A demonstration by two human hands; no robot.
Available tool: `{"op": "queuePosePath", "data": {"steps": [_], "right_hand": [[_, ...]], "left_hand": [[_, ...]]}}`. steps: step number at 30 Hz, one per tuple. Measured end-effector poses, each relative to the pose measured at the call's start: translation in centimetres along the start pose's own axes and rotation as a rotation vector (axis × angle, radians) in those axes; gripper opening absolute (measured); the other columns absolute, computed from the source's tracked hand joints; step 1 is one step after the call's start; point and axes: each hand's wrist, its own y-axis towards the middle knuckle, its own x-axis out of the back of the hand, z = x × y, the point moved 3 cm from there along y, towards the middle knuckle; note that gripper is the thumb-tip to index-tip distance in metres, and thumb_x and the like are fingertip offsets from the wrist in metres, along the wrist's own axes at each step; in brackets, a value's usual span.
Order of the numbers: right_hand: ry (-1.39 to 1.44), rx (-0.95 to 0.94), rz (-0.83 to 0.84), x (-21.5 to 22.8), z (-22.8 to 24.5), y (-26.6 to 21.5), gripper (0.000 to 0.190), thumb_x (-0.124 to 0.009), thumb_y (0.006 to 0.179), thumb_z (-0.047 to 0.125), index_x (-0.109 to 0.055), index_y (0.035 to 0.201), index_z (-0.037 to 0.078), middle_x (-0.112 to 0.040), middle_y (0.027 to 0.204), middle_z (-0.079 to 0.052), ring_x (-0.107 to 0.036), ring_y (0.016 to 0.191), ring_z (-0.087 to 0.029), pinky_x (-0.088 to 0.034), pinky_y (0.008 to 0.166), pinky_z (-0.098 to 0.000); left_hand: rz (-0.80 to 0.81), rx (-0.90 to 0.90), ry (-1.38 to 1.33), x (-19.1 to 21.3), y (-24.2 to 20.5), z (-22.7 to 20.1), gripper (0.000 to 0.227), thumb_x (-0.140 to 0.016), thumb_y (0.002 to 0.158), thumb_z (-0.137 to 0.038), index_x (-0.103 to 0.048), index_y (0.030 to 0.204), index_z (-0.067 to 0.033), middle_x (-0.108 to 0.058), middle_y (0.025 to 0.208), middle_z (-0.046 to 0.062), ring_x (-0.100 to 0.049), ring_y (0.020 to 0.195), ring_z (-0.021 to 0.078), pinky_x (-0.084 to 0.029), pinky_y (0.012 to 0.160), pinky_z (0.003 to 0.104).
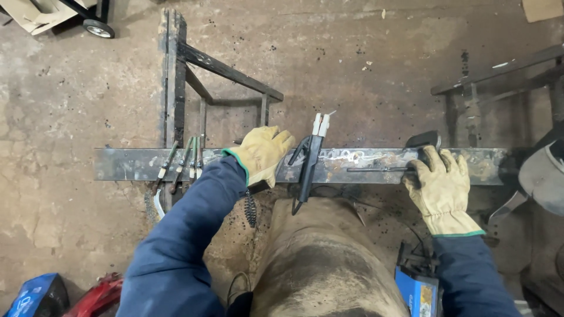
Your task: The person welds a steel frame clamped on a work stand, striking an arc with a welding electrode holder while wearing a welding helmet. Between welds they chip and brush slag from the weld, measure the frame with a tape measure, and reposition the electrode before welding again.
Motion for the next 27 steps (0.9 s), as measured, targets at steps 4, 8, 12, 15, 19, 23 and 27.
{"op": "queuePosePath", "data": {"steps": [4,8,12,15,19,23,27], "right_hand": [[0.056,-0.002,-0.017,0.2,-0.1,-0.4,0.045,-0.079,0.075,0.040,-0.077,0.116,0.022,-0.061,0.149,-0.004,-0.054,0.139,-0.031,-0.035,0.123,-0.0513],[0.076,0.043,-0.044,0.2,-0.5,0.6,0.042,-0.078,0.076,0.039,-0.077,0.113,0.021,-0.062,0.144,-0.004,-0.056,0.136,-0.032,-0.037,0.121,-0.0513],[0.116,0.078,-0.063,0.6,-0.6,0.6,0.040,-0.077,0.078,0.037,-0.077,0.113,0.020,-0.062,0.144,-0.005,-0.055,0.136,-0.034,-0.037,0.120,-0.0513],[0.063,0.109,-0.050,0.5,-0.9,0.4,0.042,-0.077,0.075,0.039,-0.077,0.113,0.021,-0.063,0.144,-0.006,-0.055,0.134,-0.033,-0.036,0.119,-0.0517],[0.082,0.136,-0.052,-0.3,-1.8,0.6,0.037,-0.076,0.076,0.035,-0.076,0.112,0.024,-0.063,0.142,-0.003,-0.055,0.133,-0.032,-0.036,0.120,-0.0508],[0.132,0.161,-0.072,0.5,-1.8,0.3,0.037,-0.079,0.077,0.033,-0.076,0.113,0.024,-0.062,0.142,-0.004,-0.056,0.132,-0.032,-0.036,0.120,-0.0509],[0.167,0.185,-0.133,-0.1,-2.1,0.2,0.033,-0.080,0.077,0.032,-0.077,0.109,0.023,-0.062,0.142,-0.007,-0.054,0.132,-0.035,-0.036,0.117,-0.0532]], "left_hand": [[-0.056,-0.026,0.006,-0.3,-1.3,-0.9,0.106,-0.098,0.041,-0.038,-0.057,0.134,-0.0062,-0.061,0.127,0.010,-0.055,0.123,0.0322,-0.045,0.105,0.041],[-0.194,0.000,0.040,-0.7,-1.3,-0.9,0.096,-0.095,0.051,-0.043,-0.059,0.131,-0.0041,-0.058,0.133,0.014,-0.053,0.127,0.0340,-0.042,0.108,0.042],[-0.174,0.136,0.027,-1.6,-1.3,-1.6,0.103,-0.093,0.053,-0.047,-0.054,0.136,0.0008,-0.053,0.141,0.017,-0.048,0.131,0.0346,-0.035,0.109,0.044],[-0.043,0.165,0.038,-1.5,-1.3,-1.9,0.094,-0.089,0.064,-0.049,-0.054,0.138,-0.0013,-0.052,0.145,0.017,-0.046,0.137,0.0330,-0.032,0.116,0.043],[-0.248,0.229,-0.010,-0.1,-2.9,-2.8,0.104,-0.088,0.062,-0.055,-0.051,0.139,0.0033,-0.049,0.146,0.022,-0.043,0.138,0.0350,-0.027,0.119,0.043],[-0.228,0.310,-0.198,5.4,-1.4,-8.6,0.100,-0.085,0.071,-0.061,-0.050,0.139,0.0042,-0.045,0.149,0.024,-0.037,0.143,0.0397,-0.022,0.121,0.047],[-0.366,0.167,-0.030,1.0,3.7,-11.4,0.089,-0.089,0.062,-0.040,-0.056,0.136,-0.0025,-0.045,0.150,0.026,-0.039,0.144,0.0421,-0.024,0.122,0.049]]}}
